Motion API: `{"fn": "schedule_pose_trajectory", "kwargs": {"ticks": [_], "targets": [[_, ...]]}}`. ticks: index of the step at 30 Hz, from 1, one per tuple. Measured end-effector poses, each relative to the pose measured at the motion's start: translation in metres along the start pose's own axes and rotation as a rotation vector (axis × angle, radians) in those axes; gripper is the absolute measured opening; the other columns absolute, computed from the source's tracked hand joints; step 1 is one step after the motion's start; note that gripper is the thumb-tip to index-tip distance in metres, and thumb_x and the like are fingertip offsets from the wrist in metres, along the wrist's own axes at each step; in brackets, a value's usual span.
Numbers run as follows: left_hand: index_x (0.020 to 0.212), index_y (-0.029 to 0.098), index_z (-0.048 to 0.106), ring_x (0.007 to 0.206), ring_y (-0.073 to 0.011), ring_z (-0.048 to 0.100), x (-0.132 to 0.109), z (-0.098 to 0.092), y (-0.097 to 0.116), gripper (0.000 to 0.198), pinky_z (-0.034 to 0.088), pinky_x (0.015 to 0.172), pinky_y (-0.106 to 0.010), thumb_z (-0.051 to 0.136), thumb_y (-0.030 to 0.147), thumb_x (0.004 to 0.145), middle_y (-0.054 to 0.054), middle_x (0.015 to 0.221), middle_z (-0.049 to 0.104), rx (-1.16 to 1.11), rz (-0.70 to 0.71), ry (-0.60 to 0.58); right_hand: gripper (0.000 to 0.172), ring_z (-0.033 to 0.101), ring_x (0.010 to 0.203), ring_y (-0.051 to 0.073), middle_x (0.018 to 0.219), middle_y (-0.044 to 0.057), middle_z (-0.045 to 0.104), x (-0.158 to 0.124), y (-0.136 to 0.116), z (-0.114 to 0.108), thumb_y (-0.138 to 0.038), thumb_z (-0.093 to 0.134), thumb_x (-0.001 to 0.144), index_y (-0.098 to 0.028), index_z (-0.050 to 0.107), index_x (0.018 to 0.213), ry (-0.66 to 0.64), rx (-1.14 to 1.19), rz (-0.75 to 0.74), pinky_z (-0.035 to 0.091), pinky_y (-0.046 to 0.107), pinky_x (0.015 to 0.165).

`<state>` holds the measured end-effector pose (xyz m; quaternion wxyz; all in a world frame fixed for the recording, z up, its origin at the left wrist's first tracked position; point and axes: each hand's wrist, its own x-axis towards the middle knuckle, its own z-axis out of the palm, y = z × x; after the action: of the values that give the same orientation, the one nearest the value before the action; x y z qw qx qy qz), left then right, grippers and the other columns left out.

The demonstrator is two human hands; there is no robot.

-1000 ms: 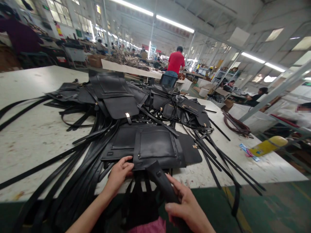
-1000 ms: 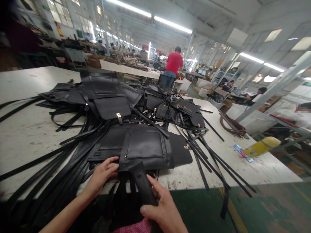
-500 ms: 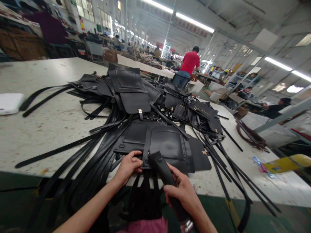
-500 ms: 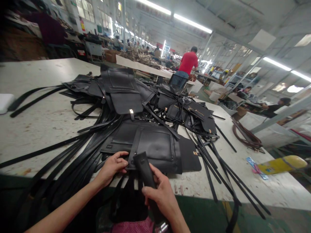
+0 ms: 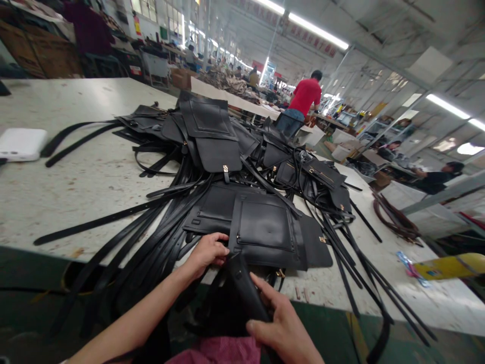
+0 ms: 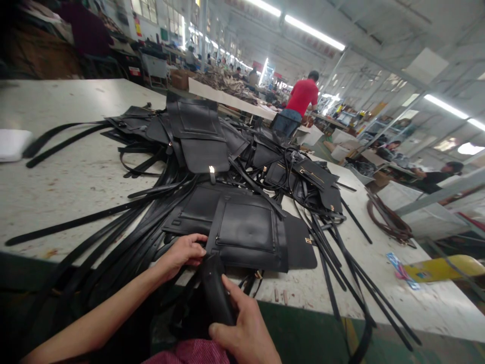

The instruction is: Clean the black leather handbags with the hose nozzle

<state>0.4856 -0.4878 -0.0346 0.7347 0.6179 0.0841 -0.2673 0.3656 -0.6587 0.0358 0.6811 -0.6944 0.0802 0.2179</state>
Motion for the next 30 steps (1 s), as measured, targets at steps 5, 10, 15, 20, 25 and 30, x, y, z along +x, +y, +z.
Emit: {"fn": "schedule_pose_trajectory", "kwargs": {"ticks": [5, 10, 15, 20, 25, 30], "targets": [[0.100, 0.011, 0.051, 0.053, -0.0146, 0.059, -0.001, 0.000, 0.004, 0.042, 0.048, 0.052, -0.027, 0.059, 0.017, 0.060, 0.001, 0.058, 0.060, 0.010, -0.040, -0.043, 0.072, 0.043, 0.049, 0.006, 0.079, -0.002, 0.060, 0.004, -0.008, 0.005, -0.005, 0.055, 0.060, -0.021, 0.041, 0.129, 0.067, 0.050, -0.042, 0.036, 0.018, 0.046], [0.106, 0.010, 0.048, 0.060, -0.0147, 0.061, -0.002, -0.001, 0.004, 0.046, 0.049, 0.058, -0.027, 0.061, 0.018, 0.062, -0.002, 0.062, 0.063, -0.026, -0.047, -0.070, 0.073, 0.047, 0.048, 0.007, 0.084, 0.000, 0.062, -0.001, -0.005, -0.002, -0.008, 0.056, 0.064, -0.022, 0.034, 0.132, 0.197, 0.008, -0.074, 0.039, 0.020, 0.045], [0.104, 0.010, 0.048, 0.059, -0.0135, 0.060, -0.001, -0.004, 0.001, 0.046, 0.050, 0.061, -0.028, 0.063, 0.019, 0.061, 0.000, 0.062, 0.062, -0.052, -0.036, -0.058, 0.076, 0.043, 0.046, 0.006, 0.081, -0.001, 0.063, -0.012, 0.009, -0.007, -0.005, 0.056, 0.058, -0.021, 0.038, 0.131, 0.110, 0.074, -0.031, 0.034, 0.018, 0.042], [0.107, 0.009, 0.046, 0.055, -0.0120, 0.058, 0.001, -0.007, -0.004, 0.056, 0.048, 0.057, -0.026, 0.066, 0.015, 0.055, 0.002, 0.061, 0.062, -0.044, -0.006, -0.081, 0.074, 0.048, 0.057, 0.008, 0.088, 0.000, 0.065, -0.007, 0.008, 0.002, 0.000, 0.055, 0.054, -0.019, 0.045, 0.126, 0.068, 0.119, -0.007, 0.033, 0.017, 0.048], [0.108, 0.008, 0.046, 0.053, -0.0117, 0.056, 0.003, -0.007, -0.005, 0.059, 0.046, 0.054, -0.024, 0.065, 0.013, 0.052, 0.003, 0.058, 0.061, -0.040, -0.016, -0.071, 0.073, 0.052, 0.064, 0.010, 0.093, -0.001, 0.064, -0.005, 0.010, 0.007, 0.001, 0.054, 0.056, -0.021, 0.046, 0.125, 0.028, 0.133, -0.039, 0.036, 0.019, 0.054], [0.105, 0.008, 0.049, 0.050, -0.0122, 0.055, 0.005, -0.006, -0.004, 0.059, 0.045, 0.053, -0.026, 0.068, 0.014, 0.049, 0.003, 0.055, 0.060, -0.045, -0.044, -0.102, 0.075, 0.053, 0.066, 0.011, 0.097, 0.000, 0.064, -0.006, 0.015, 0.008, 0.000, 0.053, 0.056, -0.020, 0.043, 0.127, 0.045, 0.119, -0.039, 0.037, 0.020, 0.054]]}}
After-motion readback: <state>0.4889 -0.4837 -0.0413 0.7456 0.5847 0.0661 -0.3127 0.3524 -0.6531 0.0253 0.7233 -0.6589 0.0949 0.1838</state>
